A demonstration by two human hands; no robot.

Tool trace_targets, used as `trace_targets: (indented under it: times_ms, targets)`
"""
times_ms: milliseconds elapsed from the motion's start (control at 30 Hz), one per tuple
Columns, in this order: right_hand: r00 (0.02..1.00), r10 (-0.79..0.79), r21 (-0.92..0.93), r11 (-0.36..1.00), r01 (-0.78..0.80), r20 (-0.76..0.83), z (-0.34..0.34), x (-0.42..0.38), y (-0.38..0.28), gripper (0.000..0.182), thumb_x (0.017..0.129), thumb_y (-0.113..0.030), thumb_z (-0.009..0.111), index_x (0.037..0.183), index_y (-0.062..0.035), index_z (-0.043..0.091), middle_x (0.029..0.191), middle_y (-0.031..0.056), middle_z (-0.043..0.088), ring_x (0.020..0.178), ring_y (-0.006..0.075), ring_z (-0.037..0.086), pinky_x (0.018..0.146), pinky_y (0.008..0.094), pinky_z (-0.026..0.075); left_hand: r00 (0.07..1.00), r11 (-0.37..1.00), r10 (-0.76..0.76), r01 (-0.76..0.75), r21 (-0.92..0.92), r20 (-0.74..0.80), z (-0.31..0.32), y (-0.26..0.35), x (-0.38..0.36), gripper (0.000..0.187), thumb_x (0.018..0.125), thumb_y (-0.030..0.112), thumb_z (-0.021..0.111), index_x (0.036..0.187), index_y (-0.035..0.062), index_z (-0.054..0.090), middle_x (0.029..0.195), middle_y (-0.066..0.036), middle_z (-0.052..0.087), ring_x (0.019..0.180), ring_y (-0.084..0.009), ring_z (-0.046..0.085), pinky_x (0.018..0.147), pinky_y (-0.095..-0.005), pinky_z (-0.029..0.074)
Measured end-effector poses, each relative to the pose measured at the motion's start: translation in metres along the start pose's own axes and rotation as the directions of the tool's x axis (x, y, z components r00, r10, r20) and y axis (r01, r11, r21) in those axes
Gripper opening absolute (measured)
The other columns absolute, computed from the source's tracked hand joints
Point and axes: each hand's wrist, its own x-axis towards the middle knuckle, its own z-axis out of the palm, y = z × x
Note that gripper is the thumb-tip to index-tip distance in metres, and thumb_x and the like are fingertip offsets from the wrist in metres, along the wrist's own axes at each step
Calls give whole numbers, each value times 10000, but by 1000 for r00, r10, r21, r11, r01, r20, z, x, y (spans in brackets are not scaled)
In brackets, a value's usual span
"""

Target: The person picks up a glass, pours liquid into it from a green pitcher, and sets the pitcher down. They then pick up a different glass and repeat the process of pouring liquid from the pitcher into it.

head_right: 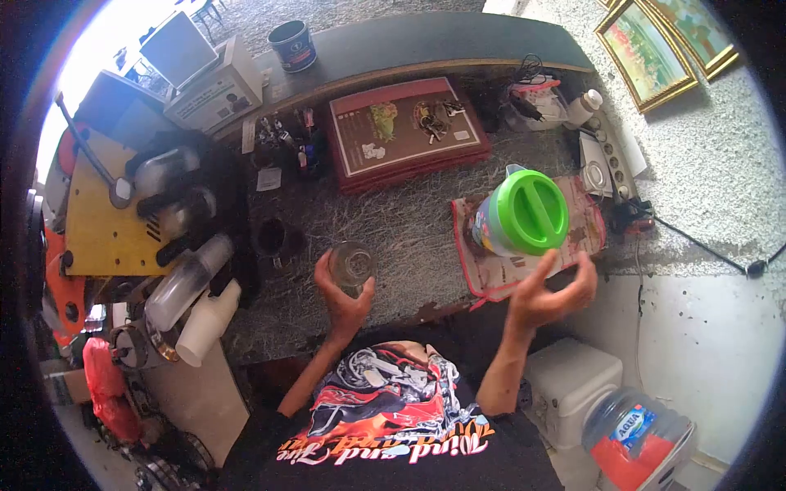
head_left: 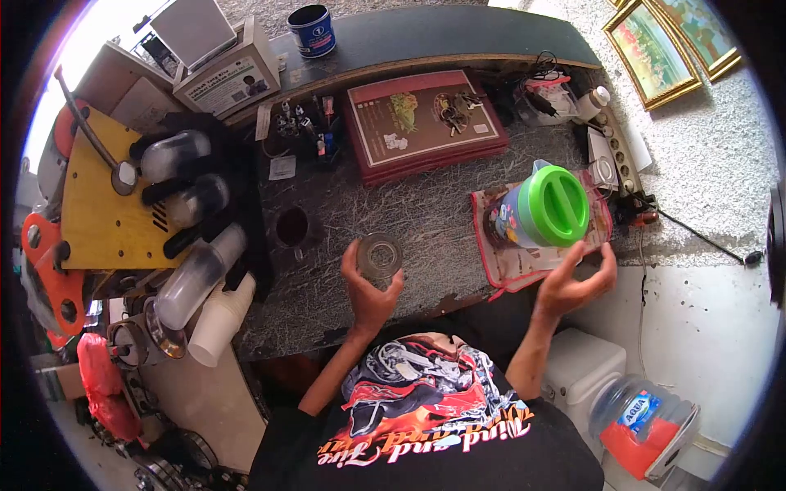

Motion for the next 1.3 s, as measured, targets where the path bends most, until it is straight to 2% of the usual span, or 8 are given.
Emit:
trace_targets:
  times_ms: [33, 133, 200, 333, 467, 600, 1000, 1300]
  targets:
    - [1000, -1, -5, 1000, 1, -5, 2, 1, 24, 232, 945, -187, 674, 1044, 22, 673, 974, 143, 689, 909, 302, 638, 876, 398, 486, 993, 998, 58, -56, 26, -104, 2, 1, -1, 821, 721, 133, 826, 1376, 10, 347, 1278, -211, 475, 1149, -342, 548, 1017, -449, 420]
    - [669, 372, 132, 807, -576, 644, 8, -11, 65, 363, 974, -331, 645, 959, 30, 665, 853, 112, 666, 860, 217, 628, 798, 366, 464, 993, 999, 37, -33, 42, -113, -10, 0, -7, 707, 735, 180, 841, 1279, 10, 423, 1210, -200, 513, 1061, -307, 564, 918, -430, 441]
    - [384, 310, 290, 309, -906, 870, 12, -20, 70, 470, 1005, -416, 580, 892, 34, 654, 762, 82, 635, 775, 160, 601, 760, 339, 455, 999, 996, -41, 40, 74, 9, -24, -1, -8, 579, 749, 189, 836, 1171, 8, 483, 1141, -181, 545, 1017, -300, 566, 871, -424, 440]
    - [413, 323, 415, 65, -908, 852, 25, -39, 64, 433, 996, -422, 595, 731, -79, 575, 595, -27, 454, 470, 73, 376, 458, 260, 278, 958, 983, -161, 134, 125, 236, -38, 4, -9, 289, 801, 202, 805, 879, 10, 603, 884, -124, 617, 878, -297, 598, 778, -414, 451]
    - [455, 462, 462, 106, -881, 761, 30, -33, 30, 421, 988, -374, 623, 669, -116, 525, 552, -64, 375, 429, 43, 269, 433, 258, 168, 977, 994, -108, 100, 52, 184, -31, 4, -12, 223, 833, 190, 774, 813, 22, 629, 777, -105, 633, 778, -296, 626, 714, -405, 468]
    - [531, 201, 485, 238, -841, 823, 23, -17, 30, 440, 961, -338, 667, 613, -135, 491, 556, -89, 369, 453, 27, 293, 441, 253, 166, 968, 992, -108, 118, -33, 226, -35, 9, -9, 188, 856, 186, 749, 857, 26, 652, 798, -119, 675, 798, -303, 676, 707, -398, 497]
    - [218, -317, 385, 774, -503, 923, -18, 48, -53, 543, 827, -383, 810, 540, -2, 551, 486, -43, 451, 501, 40, 397, 444, 297, 295, 856, 953, 121, 42, -301, 503, -20, -38, -18, 230, 1014, 207, 511, 1019, 15, 637, 984, -149, 668, 937, -334, 638, 810, -415, 486]
    - [154, -481, 505, 820, -268, 863, -15, 54, -86, 493, 806, -413, 809, 607, 14, 664, 474, 115, 547, 405, 186, 530, 439, 358, 372, 851, 938, 93, 100, -333, 517, -16, -36, -20, 267, 1030, 220, 463, 1029, -4, 608, 917, -183, 606, 881, -367, 590, 794, -432, 464]
